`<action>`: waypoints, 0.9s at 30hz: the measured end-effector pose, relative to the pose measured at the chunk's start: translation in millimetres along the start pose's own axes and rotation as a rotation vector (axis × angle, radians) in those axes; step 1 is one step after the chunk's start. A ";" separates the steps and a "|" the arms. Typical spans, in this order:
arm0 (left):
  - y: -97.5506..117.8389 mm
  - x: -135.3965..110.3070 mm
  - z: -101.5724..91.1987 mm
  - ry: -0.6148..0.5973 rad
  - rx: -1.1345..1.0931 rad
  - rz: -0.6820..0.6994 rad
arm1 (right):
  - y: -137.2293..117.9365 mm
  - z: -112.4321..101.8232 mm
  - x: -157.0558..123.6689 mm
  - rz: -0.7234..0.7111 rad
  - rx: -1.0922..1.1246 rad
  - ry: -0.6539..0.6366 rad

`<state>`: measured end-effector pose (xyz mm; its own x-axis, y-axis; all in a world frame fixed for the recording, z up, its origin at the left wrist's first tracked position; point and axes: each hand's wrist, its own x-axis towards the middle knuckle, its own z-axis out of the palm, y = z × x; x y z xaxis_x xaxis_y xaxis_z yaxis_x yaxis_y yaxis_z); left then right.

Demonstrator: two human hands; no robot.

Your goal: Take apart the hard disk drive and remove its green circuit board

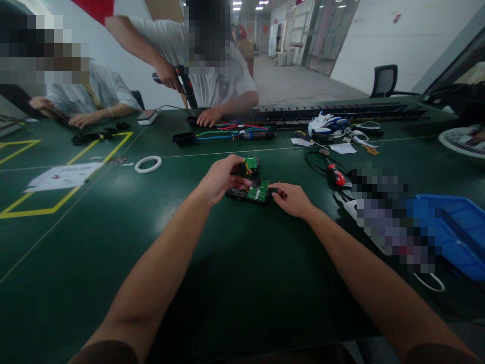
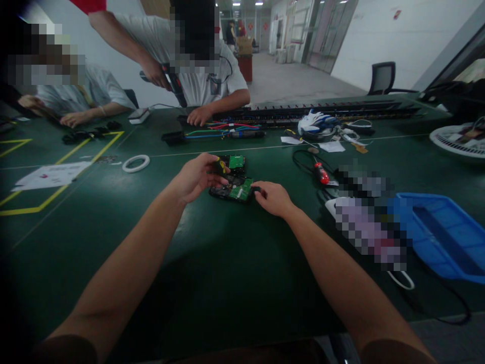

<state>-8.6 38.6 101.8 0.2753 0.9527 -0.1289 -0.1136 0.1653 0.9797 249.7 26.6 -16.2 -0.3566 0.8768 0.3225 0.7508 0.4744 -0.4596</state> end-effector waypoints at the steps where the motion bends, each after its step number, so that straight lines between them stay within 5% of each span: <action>1: 0.1 0.0 0.1 -0.004 -0.004 -0.005 | 0.1 0.3 -0.1 0.001 0.001 0.001; 27: 0.4 -5.1 1.7 -0.068 0.077 0.054 | 0.2 -0.2 -0.1 0.003 0.003 0.006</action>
<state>-8.4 33.4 103.1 0.3355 0.9397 -0.0670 -0.0574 0.0914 0.9942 250.0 26.6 -16.1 -0.3512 0.8777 0.3261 0.7498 0.4722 -0.4634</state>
